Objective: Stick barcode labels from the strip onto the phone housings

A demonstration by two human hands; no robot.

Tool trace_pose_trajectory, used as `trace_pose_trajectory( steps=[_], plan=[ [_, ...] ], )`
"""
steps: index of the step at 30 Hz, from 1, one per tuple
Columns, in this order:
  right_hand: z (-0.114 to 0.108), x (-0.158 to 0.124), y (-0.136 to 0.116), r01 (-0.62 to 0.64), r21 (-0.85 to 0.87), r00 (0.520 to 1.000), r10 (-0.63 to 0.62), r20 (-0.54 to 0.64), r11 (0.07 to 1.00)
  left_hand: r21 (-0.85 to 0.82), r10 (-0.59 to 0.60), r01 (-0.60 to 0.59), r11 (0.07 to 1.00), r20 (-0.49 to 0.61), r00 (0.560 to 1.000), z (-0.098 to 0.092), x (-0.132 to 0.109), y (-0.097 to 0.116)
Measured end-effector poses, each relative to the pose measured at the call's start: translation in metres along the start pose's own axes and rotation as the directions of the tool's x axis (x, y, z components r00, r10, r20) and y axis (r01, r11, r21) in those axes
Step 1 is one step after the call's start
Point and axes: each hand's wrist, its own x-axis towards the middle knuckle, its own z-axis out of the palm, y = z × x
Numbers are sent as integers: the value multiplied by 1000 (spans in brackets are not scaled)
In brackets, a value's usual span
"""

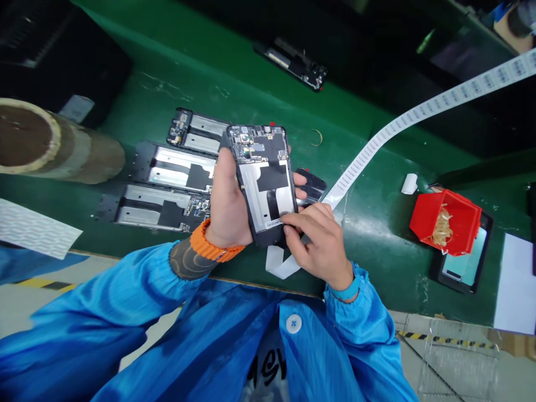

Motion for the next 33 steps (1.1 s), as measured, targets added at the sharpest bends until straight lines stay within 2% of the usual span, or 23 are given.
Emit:
trace_pose_trajectory(
  steps=[6,15,18,22,27,30,33],
  plan=[
    [2,0,-1,-2,-34,1000,2,0,999,-35,-32,30,999,-54,998,0,-2,0],
    [3,-1,-2,35,-57,999,-34,20,998,-30,-100,99,995,-58,993,-3,-4,-4],
    [2,-1,-3,39,-1,999,-39,-19,999,-7,-96,96,995,-41,995,-6,-4,-7],
    [-1,-1,-5,65,172,994,-48,-101,983,37,-54,54,998,-21,998,-8,-4,-10],
    [-4,1,-11,186,261,983,-181,-44,947,113,11,-8,994,-33,999,-5,-5,-13],
    [-1,0,-13,276,211,959,-283,6,938,166,35,-26,986,-49,998,-3,-7,-12],
    [1,-2,-13,324,150,942,-333,38,934,226,26,-6,974,-85,996,0,-10,-11]
  ],
)
